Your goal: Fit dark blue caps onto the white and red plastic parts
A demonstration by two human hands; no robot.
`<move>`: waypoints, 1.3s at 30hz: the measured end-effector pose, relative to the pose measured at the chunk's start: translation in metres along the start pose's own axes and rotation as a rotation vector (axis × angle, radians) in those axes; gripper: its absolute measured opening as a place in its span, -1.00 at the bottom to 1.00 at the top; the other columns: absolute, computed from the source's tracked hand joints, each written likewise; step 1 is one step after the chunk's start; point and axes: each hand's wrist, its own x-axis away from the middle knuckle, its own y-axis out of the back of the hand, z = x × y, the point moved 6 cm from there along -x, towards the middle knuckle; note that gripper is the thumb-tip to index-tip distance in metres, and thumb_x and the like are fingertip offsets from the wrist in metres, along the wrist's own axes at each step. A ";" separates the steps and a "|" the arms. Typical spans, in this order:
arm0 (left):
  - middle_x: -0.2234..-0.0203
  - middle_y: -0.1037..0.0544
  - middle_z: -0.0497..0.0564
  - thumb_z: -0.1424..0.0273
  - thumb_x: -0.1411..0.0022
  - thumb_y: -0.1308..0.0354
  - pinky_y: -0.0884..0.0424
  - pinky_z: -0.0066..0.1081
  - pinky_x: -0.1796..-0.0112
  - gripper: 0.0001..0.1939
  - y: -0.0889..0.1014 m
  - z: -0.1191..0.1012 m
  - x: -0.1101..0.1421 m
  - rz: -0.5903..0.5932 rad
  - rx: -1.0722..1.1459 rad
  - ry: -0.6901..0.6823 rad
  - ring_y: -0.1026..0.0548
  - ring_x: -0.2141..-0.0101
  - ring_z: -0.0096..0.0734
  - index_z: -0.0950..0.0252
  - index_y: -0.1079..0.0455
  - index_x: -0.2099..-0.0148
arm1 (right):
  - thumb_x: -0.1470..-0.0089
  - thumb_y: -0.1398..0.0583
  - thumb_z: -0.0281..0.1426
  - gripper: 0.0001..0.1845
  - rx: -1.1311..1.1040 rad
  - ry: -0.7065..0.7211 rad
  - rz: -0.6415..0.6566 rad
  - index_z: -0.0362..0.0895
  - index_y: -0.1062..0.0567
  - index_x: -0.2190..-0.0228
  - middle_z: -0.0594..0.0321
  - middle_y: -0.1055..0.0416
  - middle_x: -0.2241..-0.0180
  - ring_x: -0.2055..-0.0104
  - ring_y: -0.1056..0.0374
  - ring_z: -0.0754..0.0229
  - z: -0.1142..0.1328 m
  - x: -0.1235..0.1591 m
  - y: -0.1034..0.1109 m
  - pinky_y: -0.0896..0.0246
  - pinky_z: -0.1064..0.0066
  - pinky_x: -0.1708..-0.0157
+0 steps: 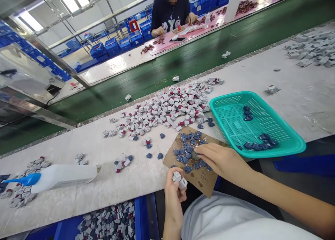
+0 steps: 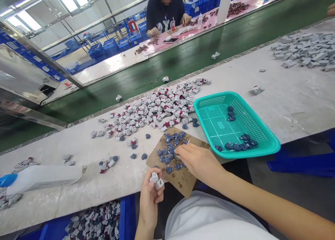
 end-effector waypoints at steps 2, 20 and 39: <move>0.50 -0.35 -0.13 0.29 -0.06 -0.20 -0.01 -0.67 0.69 -0.66 0.001 -0.001 0.002 -0.015 -0.026 -0.013 -0.13 0.67 -0.71 0.22 -0.41 0.08 | -0.23 -0.02 -0.48 -0.79 -0.019 0.039 0.050 -0.13 -0.47 0.30 0.17 -0.47 0.33 0.25 -0.40 0.11 0.000 -0.003 -0.009 -0.32 0.34 0.32; 0.49 -0.60 -0.05 0.37 0.23 -0.49 -0.44 -0.65 0.57 -0.72 -0.023 -0.025 0.008 -0.026 0.210 -0.078 -0.49 0.51 -0.55 0.28 -0.55 0.39 | -0.10 -0.20 -0.31 -0.83 -0.613 -0.251 0.083 -0.15 -0.48 0.43 0.31 -0.39 0.53 0.55 -0.24 0.35 0.026 -0.009 0.026 -0.14 0.55 0.57; 0.53 -0.59 -0.04 0.23 0.22 -0.48 -0.42 -0.55 0.43 -0.69 0.005 -0.016 0.031 -0.024 0.039 -0.167 -0.51 0.49 -0.48 0.27 -0.53 0.42 | -0.13 -0.20 -0.16 -0.72 -0.732 -0.030 0.376 -0.13 -0.53 0.36 0.33 -0.40 0.56 0.56 -0.28 0.37 0.055 -0.009 0.014 -0.15 0.58 0.57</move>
